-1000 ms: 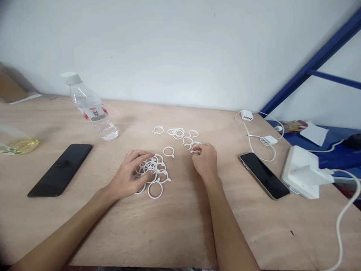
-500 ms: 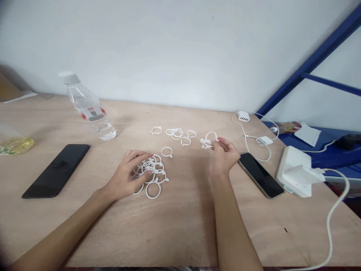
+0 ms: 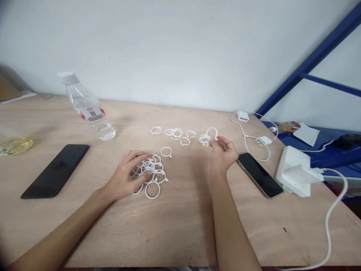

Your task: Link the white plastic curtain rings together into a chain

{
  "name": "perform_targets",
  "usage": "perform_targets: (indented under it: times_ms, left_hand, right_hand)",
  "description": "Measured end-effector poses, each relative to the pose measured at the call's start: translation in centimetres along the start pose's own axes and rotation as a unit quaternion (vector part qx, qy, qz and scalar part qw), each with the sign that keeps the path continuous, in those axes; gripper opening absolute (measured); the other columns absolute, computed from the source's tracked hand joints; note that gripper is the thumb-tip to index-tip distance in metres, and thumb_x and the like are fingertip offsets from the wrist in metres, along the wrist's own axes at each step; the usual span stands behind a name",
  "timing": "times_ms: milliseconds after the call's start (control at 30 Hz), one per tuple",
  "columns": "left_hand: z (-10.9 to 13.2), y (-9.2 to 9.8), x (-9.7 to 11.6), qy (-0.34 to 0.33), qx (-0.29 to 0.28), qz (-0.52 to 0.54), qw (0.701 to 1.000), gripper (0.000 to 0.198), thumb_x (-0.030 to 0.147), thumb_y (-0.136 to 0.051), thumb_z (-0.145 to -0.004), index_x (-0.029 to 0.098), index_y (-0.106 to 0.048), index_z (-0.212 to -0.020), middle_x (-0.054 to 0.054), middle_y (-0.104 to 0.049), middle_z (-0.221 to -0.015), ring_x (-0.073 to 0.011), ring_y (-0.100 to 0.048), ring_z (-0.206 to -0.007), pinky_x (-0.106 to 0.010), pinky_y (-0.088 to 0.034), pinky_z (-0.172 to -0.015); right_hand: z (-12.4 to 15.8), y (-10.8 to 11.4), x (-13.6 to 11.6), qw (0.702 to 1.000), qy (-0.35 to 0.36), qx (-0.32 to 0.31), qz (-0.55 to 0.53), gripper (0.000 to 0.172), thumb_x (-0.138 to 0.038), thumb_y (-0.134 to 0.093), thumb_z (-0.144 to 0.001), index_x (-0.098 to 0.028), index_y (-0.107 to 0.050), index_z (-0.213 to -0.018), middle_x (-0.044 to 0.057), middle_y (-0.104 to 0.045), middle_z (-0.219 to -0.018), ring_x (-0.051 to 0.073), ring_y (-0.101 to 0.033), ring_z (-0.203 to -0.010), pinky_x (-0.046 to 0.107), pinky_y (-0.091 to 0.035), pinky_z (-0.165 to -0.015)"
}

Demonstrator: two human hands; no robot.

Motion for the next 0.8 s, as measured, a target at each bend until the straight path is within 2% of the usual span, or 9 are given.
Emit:
perform_targets:
  times_ms: [133,200,467,667,800]
  left_hand:
    - [0.0,-0.1,0.0,0.001,-0.007,0.000,1.000,0.039,0.025,-0.058,-0.083,0.019,-0.059,-0.121,-0.009,-0.060,-0.115,-0.0254,-0.053,-0.108,-0.044,-0.044,-0.095]
    - [0.0,-0.1,0.0,0.001,-0.006,0.000,1.000,0.038,0.025,-0.058,-0.083,0.019,-0.059,-0.121,-0.009,-0.060,-0.115,-0.0256,-0.053,-0.108,-0.044,-0.044,-0.095]
    - [0.0,-0.1,-0.1,-0.003,0.002,-0.002,1.000,0.037,0.024,-0.059,-0.083,0.019,-0.060,-0.119,-0.009,-0.060,-0.114,-0.0255,-0.053,-0.108,-0.043,-0.044,-0.095]
    - [0.0,-0.1,0.0,-0.002,-0.001,-0.002,1.000,0.036,0.024,-0.058,-0.083,0.018,-0.060,-0.118,-0.009,-0.060,-0.114,-0.0254,-0.052,-0.108,-0.044,-0.044,-0.095]
    - [0.0,0.0,0.0,0.003,-0.003,0.001,1.000,0.037,0.024,-0.058,-0.083,0.021,-0.059,-0.120,-0.009,-0.059,-0.115,-0.0257,-0.052,-0.109,-0.044,-0.044,-0.095]
  right_hand:
    - [-0.6,0.2,2.4,0.993,-0.050,-0.026,0.102,0.024,-0.016,-0.072,-0.051,-0.015,-0.066,-0.074,-0.001,-0.065,-0.062,0.015,-0.064,-0.059,0.027,-0.054,-0.059]
    - [-0.7,0.4,3.1,0.991,-0.054,-0.030,0.120,0.023,-0.016,-0.072,-0.050,-0.015,-0.066,-0.072,0.000,-0.065,-0.061,0.016,-0.064,-0.059,0.028,-0.054,-0.057]
    - [-0.7,-0.1,2.8,0.994,-0.083,-0.041,0.060,0.020,-0.022,-0.071,-0.056,-0.015,-0.063,-0.073,-0.001,-0.064,-0.060,0.014,-0.063,-0.058,0.027,-0.055,-0.057]
    - [-0.6,0.3,2.1,0.994,-0.075,-0.016,0.071,0.021,-0.012,-0.069,-0.050,-0.014,-0.065,-0.070,-0.002,-0.060,-0.053,0.012,-0.057,-0.050,0.022,-0.048,-0.045]
    - [-0.2,-0.3,1.8,0.994,-0.092,-0.059,0.018,0.021,-0.017,-0.071,-0.053,-0.015,-0.065,-0.073,-0.001,-0.065,-0.059,0.012,-0.061,-0.056,0.024,-0.053,-0.054]
Point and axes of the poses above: each hand's wrist, its own z-axis away from the middle knuckle, its own y-axis out of the back of the hand, x = y × z, the point moved 5 cm from there along -z, towards the middle knuckle
